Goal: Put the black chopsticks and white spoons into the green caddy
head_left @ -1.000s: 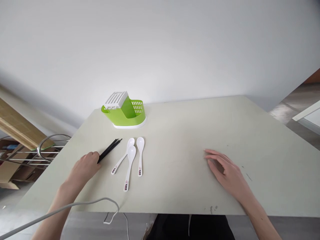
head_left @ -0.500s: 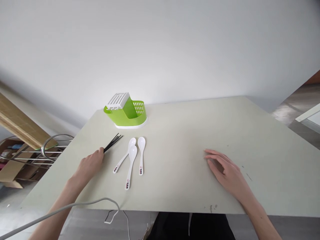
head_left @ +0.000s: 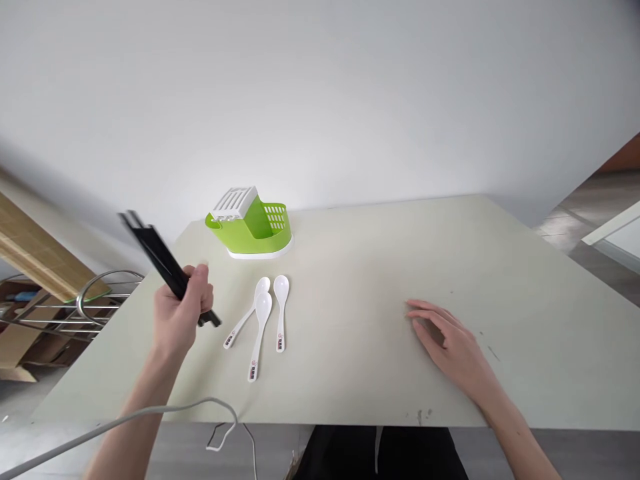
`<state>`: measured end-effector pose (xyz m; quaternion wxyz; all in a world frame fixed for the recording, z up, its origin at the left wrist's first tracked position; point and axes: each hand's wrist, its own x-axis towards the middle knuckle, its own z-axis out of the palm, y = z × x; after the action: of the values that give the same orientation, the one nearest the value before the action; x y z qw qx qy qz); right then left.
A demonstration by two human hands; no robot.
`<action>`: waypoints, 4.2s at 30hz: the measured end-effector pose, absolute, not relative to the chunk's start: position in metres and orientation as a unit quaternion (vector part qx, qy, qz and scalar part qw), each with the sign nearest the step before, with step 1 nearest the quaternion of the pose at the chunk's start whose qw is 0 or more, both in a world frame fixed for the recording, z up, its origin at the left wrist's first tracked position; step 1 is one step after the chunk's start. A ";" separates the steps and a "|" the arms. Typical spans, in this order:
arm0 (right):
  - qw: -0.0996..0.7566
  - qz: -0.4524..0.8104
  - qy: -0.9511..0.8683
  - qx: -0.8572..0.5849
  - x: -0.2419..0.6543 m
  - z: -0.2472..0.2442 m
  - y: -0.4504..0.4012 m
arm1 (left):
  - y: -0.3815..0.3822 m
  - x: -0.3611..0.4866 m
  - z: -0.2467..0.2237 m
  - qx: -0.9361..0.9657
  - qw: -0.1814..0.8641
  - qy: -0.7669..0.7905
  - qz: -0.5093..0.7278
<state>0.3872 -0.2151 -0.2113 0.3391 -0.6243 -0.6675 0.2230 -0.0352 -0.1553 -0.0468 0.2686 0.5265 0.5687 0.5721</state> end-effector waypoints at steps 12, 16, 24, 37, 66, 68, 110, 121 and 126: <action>0.347 0.223 -0.663 -0.625 0.386 -0.209 -0.213 | -0.141 0.093 -0.088 0.426 0.639 0.409 0.492; 0.351 0.222 -0.660 -0.626 0.385 -0.207 -0.213 | -0.135 0.117 -0.118 0.462 0.655 0.446 0.398; 0.353 0.222 -0.664 -0.621 0.385 -0.208 -0.212 | -0.124 0.121 -0.149 0.718 0.320 0.546 0.289; 0.349 0.212 -0.669 -0.621 0.385 -0.206 -0.213 | -0.117 0.104 -0.181 0.774 0.138 0.528 0.320; 0.348 0.229 -0.656 -0.629 0.384 -0.203 -0.216 | -0.170 -0.011 -0.143 0.666 0.091 0.720 0.171; 0.349 0.227 -0.657 -0.628 0.384 -0.203 -0.215 | -0.173 -0.009 -0.142 0.677 0.084 0.713 0.163; 0.353 0.216 -0.660 -0.627 0.384 -0.201 -0.212 | -0.170 0.069 -0.113 0.682 0.286 0.610 0.285; 0.469 0.118 -0.520 -0.705 0.391 -0.210 -0.212 | -0.182 0.193 -0.133 0.750 0.399 0.509 0.137; 0.471 0.150 -0.513 -0.702 0.393 -0.213 -0.211 | -0.171 0.215 -0.133 0.759 0.361 0.536 0.085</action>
<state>0.3926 -0.2114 -0.2127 0.4710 -0.7019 -0.5127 0.1504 0.2155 -0.1713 -0.1328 0.3606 0.7589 0.5356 0.0849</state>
